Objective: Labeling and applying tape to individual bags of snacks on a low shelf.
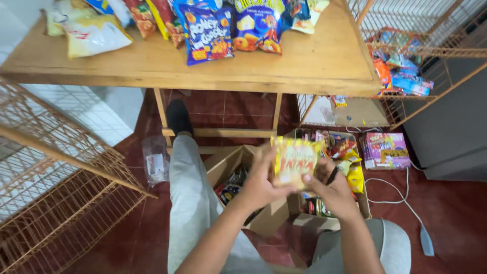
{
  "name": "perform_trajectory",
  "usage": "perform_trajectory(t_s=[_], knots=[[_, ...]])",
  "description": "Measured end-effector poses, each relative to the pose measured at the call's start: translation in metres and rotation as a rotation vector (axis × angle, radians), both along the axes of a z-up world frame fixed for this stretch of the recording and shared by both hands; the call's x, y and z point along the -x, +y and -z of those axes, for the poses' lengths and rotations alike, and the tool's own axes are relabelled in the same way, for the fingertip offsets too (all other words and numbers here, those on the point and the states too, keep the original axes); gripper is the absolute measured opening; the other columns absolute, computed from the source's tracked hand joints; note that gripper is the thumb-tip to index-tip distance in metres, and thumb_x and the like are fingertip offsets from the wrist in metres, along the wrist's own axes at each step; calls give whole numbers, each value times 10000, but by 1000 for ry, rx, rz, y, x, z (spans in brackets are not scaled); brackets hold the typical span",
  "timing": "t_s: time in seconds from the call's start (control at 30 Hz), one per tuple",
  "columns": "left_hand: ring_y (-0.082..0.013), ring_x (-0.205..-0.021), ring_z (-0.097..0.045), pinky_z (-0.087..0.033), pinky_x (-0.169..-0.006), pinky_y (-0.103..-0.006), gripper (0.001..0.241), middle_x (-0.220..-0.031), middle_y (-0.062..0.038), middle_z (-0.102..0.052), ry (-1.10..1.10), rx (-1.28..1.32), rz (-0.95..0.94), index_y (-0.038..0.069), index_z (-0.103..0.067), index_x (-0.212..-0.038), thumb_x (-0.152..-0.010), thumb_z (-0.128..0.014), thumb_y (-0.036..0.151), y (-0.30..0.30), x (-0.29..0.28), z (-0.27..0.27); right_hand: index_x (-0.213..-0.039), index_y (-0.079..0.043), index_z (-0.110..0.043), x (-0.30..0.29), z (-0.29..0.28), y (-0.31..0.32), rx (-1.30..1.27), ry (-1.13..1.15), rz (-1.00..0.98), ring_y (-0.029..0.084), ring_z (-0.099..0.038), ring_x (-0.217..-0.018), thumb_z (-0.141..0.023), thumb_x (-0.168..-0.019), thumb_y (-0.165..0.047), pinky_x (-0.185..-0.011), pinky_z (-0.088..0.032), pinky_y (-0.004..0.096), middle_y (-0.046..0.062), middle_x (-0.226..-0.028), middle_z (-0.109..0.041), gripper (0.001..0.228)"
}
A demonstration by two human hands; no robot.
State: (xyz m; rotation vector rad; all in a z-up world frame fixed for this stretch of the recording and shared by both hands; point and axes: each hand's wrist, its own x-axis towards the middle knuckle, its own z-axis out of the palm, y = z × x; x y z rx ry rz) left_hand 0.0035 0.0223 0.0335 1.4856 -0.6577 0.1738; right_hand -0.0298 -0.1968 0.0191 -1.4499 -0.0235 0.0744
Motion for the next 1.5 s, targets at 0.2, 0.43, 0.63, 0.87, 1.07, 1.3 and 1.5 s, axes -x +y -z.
perform_trajectory(t_s=[0.2,0.43,0.63,0.87,1.07,1.3,1.5], knots=[[-279,-1213,-606,-554,-979,-365,852,-1379,-173,-526,-169,-16,-496,33,-410,-1477,-777,-889,115,14,-39,-58,-1126,-7,-460,-89,-39,12,288,-387,189,122,-431,-863,-757,-968,-22,-726,-407,306,48,-958,-446,337],[-447,-1308,-491,-402,-1121,-505,873,-1410,-274,-489,-412,-169,-648,-27,-330,-1483,-774,-827,93,30,-153,-106,-1232,-7,-540,-212,-154,67,532,-598,164,107,-659,-905,-738,-980,-95,-799,-544,287,37,-1035,-698,332],[-465,-1380,-450,-387,-1163,-512,774,-1453,-286,-456,-374,-304,-526,-15,-371,-1465,-791,-745,51,33,-202,-88,-1182,-61,-614,-282,-150,73,675,-452,275,166,-642,-797,-815,-850,-186,-737,-534,339,63,-924,-713,408],[-459,-1386,-415,-385,-1160,-509,786,-1431,-254,-387,-448,-403,-612,19,-390,-1412,-732,-782,58,27,-199,-86,-1085,-23,-600,-312,-127,75,870,-530,387,283,-676,-801,-853,-881,-338,-742,-531,409,153,-886,-706,453],[-454,-1347,-443,-415,-1132,-496,723,-1391,-264,-413,-466,-307,-528,15,-435,-1407,-770,-776,41,40,-175,-83,-1112,-6,-623,-212,-146,72,861,-652,445,258,-670,-782,-839,-889,-243,-709,-537,369,150,-927,-701,391],[-312,-1021,-680,-559,-926,-388,400,-1136,-179,-643,-7,-122,-329,12,-575,-1280,-896,-686,15,15,-67,26,-935,-45,-734,-49,-6,14,853,-353,-32,259,-703,-869,-782,-850,-168,-792,-540,377,124,-898,-724,157],[-440,-1138,-593,-491,-950,-475,565,-1219,-235,-632,110,-663,199,18,-527,-1331,-811,-748,17,-5,-30,109,-994,-53,-749,-10,150,-18,978,-169,-10,375,-676,-956,-788,-792,-127,-837,-549,440,181,-1017,-698,219]])
